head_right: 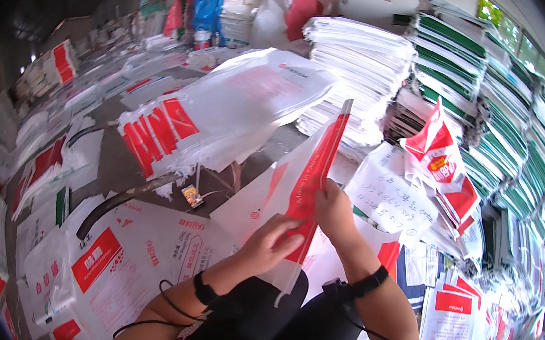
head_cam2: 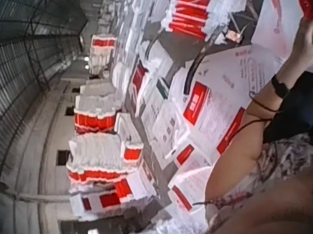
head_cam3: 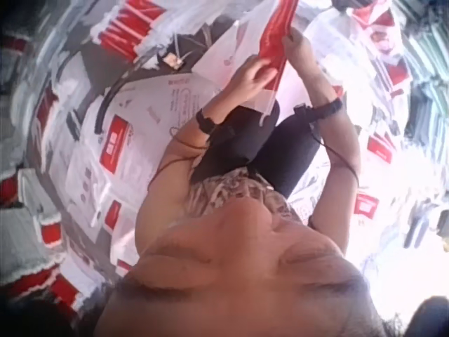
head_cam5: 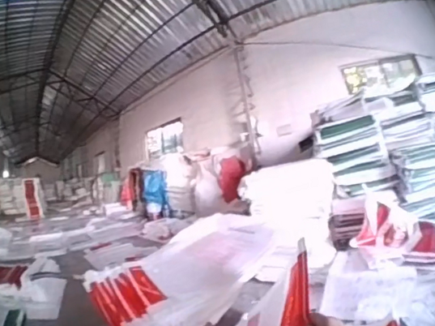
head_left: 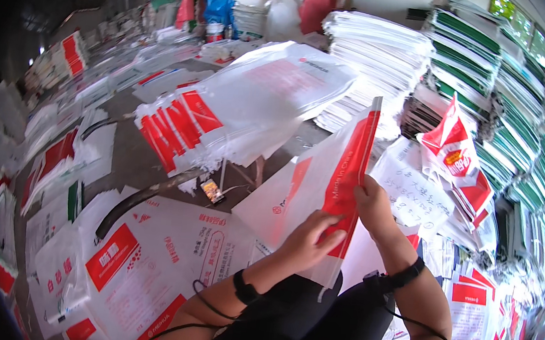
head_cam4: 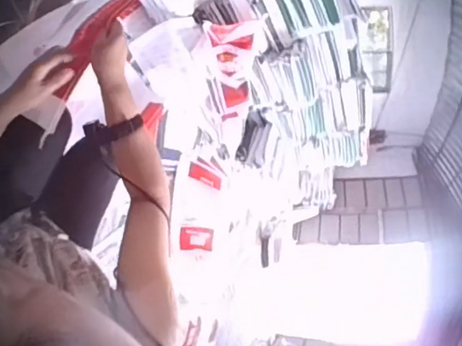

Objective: The person organizes printed packaging bags by hand, picking them up from a pile, aligning them, and placing them onto a stack.

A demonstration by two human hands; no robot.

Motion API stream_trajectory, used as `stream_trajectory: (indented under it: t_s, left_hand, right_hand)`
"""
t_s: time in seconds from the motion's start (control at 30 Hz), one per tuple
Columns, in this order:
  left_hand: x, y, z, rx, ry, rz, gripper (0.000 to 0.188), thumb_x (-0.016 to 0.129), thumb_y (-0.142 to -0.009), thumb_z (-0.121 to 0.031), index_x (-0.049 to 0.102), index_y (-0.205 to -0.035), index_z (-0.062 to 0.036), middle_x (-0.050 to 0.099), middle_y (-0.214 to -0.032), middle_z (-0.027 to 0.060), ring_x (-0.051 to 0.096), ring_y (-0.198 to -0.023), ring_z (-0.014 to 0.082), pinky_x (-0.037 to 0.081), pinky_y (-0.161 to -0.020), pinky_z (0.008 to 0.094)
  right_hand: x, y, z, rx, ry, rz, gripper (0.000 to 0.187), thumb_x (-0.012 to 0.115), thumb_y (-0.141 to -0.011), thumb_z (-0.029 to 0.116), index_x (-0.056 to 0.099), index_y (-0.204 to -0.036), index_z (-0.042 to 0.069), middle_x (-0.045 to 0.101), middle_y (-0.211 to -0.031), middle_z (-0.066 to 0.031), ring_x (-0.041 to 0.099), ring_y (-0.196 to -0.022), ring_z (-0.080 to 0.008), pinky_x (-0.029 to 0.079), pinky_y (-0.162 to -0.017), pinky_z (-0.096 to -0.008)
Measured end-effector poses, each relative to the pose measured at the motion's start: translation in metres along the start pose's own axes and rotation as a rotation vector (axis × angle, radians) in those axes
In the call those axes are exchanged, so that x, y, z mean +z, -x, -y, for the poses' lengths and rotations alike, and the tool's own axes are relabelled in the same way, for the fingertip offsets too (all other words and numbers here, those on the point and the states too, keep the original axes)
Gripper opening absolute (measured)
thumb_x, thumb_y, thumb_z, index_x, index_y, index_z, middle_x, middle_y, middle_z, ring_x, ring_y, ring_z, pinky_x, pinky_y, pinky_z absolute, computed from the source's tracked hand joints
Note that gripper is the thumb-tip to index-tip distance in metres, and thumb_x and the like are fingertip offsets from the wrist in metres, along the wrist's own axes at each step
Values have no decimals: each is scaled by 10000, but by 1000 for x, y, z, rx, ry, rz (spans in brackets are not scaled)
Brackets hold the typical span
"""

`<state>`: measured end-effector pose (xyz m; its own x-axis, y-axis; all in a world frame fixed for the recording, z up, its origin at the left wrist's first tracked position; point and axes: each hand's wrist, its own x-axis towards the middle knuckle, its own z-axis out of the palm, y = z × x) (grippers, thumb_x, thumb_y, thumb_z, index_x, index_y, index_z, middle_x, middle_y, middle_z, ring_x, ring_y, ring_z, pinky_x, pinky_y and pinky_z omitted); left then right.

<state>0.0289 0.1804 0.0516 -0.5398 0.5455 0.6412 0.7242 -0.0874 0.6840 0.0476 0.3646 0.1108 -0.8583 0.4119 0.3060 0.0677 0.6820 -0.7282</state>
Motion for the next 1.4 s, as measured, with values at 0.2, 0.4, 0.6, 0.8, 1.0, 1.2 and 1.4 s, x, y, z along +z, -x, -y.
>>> stream_trajectory:
  t_s: [0.2, 0.4, 0.6, 0.8, 1.0, 1.2, 1.4]
  left_hand:
    - [-21, 65, 70, -480, -37, -8, 340, 619, -936, -246, 614, -1181, -10, 635, -1039, 158, 655, -859, 267, 525, -820, 359]
    - [-41, 152, 147, -1109, 105, 255, 514, 555, -937, -383, 540, -1267, 11, 629, -1078, 163, 670, -952, 242, 532, -822, 364]
    - [-20, 136, 149, -1342, 574, 365, 474, 373, -1028, -501, 484, -1282, -116, 625, -1204, 117, 645, -901, 236, 523, -789, 361]
    - [-37, 114, 158, 96, -623, 748, 254, 502, -961, -226, 644, -1140, -116, 650, -1172, 108, 616, -1081, 248, 316, -1122, 546]
    - [20, 54, 164, -153, -257, 563, 429, 647, -904, -229, 554, -1274, -32, 620, -1220, 204, 620, -1055, 305, 433, -989, 445]
    - [18, -15, 267, -560, 413, 43, 528, 621, -960, -261, 456, -1353, 50, 580, -1259, 220, 577, -1097, 269, 459, -964, 382]
    - [62, -38, 294, -1008, 1441, 346, 511, 510, -928, -26, 381, -1422, -61, 563, -1260, 143, 551, -1145, 226, 498, -969, 380]
  right_hand:
    - [-15, -4, -18, 25, -298, -11, 202, 505, -917, 134, 567, -1029, -22, 612, -893, -227, 615, -846, -292, 472, -775, -381]
    - [-23, 1, -4, 60, -498, -16, 314, 488, -953, 97, 560, -1234, -25, 653, -1004, -125, 611, -930, -176, 483, -830, -320]
    - [-35, -8, -42, 37, -488, -29, 318, 491, -963, 77, 542, -1267, -1, 646, -1005, -84, 633, -877, -138, 520, -733, -275]
    - [-27, -35, -7, -174, -377, -200, 364, 505, -944, 67, 528, -1297, -17, 644, -1143, -178, 601, -1091, -237, 455, -965, -339]
    - [-146, -13, 34, -260, -981, -375, 333, 486, -968, 47, 517, -1295, -10, 619, -1126, -72, 593, -1024, -146, 481, -917, -298]
    - [-224, 57, 33, -300, -1175, -417, 328, 496, -969, 61, 518, -1295, 29, 640, -1085, -86, 653, -935, -174, 551, -779, -294]
    - [-247, 149, -142, 98, -970, -770, 402, 522, -964, 73, 514, -1366, 60, 642, -1150, -85, 652, -982, -165, 544, -847, -299]
